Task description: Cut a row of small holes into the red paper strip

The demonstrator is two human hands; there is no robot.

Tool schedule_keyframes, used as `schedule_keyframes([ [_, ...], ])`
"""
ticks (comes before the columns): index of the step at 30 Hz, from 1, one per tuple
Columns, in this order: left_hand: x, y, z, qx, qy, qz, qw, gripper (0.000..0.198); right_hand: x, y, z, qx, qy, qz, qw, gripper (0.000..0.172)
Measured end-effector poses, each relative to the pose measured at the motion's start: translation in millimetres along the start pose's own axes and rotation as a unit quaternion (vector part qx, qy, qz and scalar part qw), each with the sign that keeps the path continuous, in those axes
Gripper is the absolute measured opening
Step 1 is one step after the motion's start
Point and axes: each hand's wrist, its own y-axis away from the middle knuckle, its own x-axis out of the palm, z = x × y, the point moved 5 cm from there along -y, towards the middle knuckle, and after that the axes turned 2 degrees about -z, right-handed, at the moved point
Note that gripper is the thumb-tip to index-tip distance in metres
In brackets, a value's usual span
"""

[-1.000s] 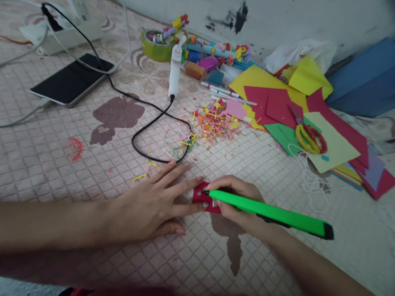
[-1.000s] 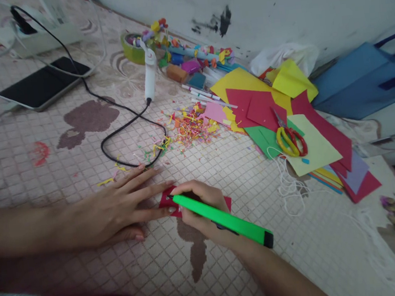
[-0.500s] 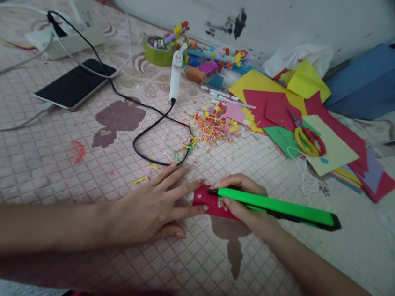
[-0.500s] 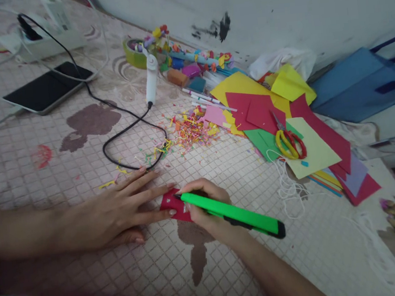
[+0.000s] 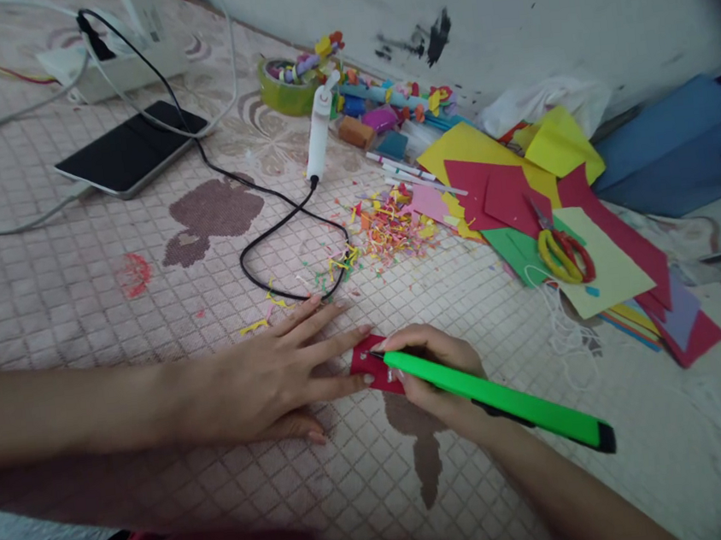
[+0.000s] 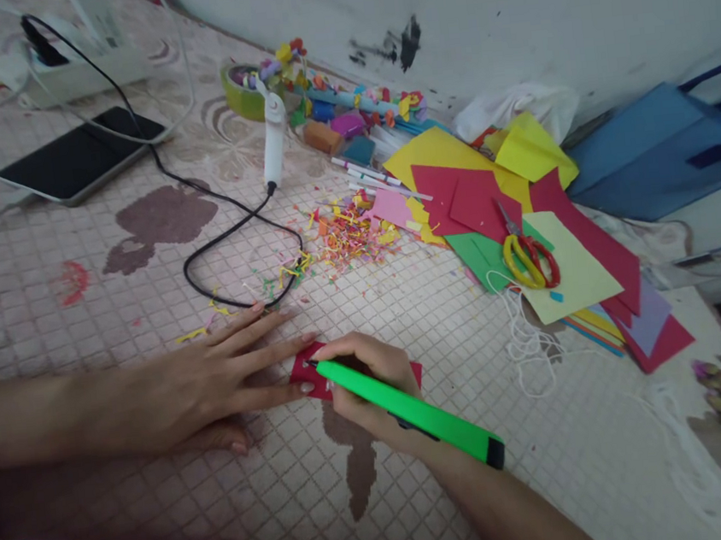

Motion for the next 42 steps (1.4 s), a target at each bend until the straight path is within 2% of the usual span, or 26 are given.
schedule_keyframes([
  [9,-1.4,0.7,0.6,-0.001,0.020,-0.013,1.000,0.070,-0.8,-1.4,2.4,0.006,0.006,0.001,1.000,0.029],
  [17,-0.1,0.2,0.7,-0.003,0.012,0.005,1.000,0.069,-1.1,-2.3,4.0,-0.003,0.009,0.003,1.000,0.026],
  [26,0.3,0.0,-0.1,-0.003,0.003,0.008,1.000,0.067,-3.1,-6.6,2.7,0.031,-0.028,0.089,0.995,0.025],
  [29,0.9,-0.3,-0.2,-0.005,0.003,0.008,1.000,0.067,-3.2,-7.2,-0.6,0.058,-0.054,0.098,0.992,0.024],
  [32,1.5,-0.1,0.6,-0.011,0.006,0.005,1.000,0.067,-1.6,-7.0,-2.2,0.068,-0.059,0.086,0.992,0.023],
  [36,2.1,0.6,1.0,-0.016,0.012,0.003,1.000,0.067,-1.4,-8.0,1.2,0.044,-0.020,0.022,0.999,0.023],
  [42,1.2,0.5,-0.3,-0.016,0.013,0.002,1.000,0.065,-0.4,-7.5,4.9,0.022,0.008,-0.005,1.000,0.023],
])
